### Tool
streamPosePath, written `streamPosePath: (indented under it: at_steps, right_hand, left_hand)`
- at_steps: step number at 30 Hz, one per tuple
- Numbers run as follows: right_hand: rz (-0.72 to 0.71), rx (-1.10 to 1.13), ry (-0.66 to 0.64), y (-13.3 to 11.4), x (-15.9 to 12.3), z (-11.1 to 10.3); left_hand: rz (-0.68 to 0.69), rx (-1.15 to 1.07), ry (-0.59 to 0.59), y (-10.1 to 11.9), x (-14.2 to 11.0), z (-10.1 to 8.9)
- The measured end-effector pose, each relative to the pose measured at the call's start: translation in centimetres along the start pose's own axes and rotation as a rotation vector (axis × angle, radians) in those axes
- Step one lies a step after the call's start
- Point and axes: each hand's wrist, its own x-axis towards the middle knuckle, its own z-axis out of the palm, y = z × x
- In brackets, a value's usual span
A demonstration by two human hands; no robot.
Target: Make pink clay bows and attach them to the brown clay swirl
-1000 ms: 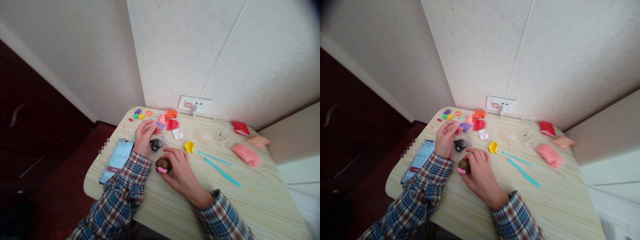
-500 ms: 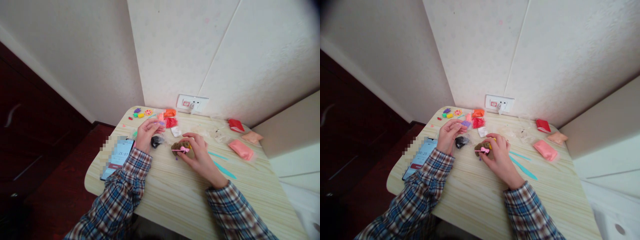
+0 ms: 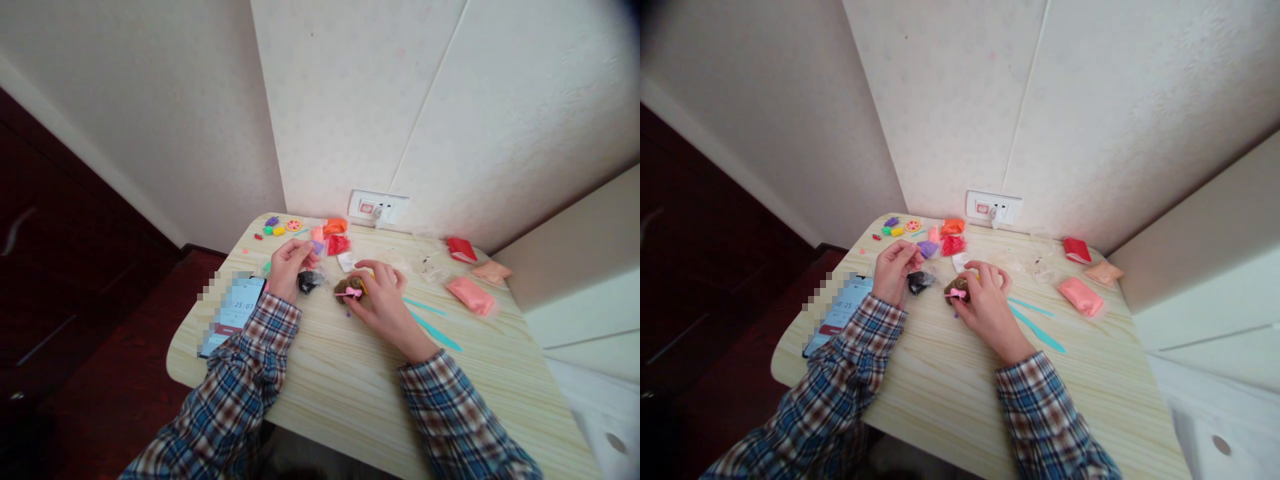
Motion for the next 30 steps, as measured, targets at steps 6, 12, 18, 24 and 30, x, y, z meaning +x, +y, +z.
streamPosePath:
  at_steps: [6,12,18,24,30]
  right_hand:
    - [-0.026,-0.023,-0.007,0.1,-0.3,0.6]
    - [0.005,-0.009,0.058,0.4,-1.4,-0.3]
    - [0.081,0.022,0.198,-0.1,-4.3,-1.4]
    - [0.068,0.06,0.235,-1.7,-7.5,-1.5]
    - [-0.024,0.098,0.186,-2.7,-8.0,-1.4]
  left_hand:
    - [0.005,0.013,-0.036,0.0,0.0,0.1]
    - [0.017,0.027,-0.053,0.1,0.1,-0.1]
    - [0.005,0.08,-0.11,0.9,-0.6,0.2]
    - [-0.029,0.158,-0.21,2.3,-5.3,0.0]
    - [-0.142,0.187,-0.384,1.0,-10.4,0.3]
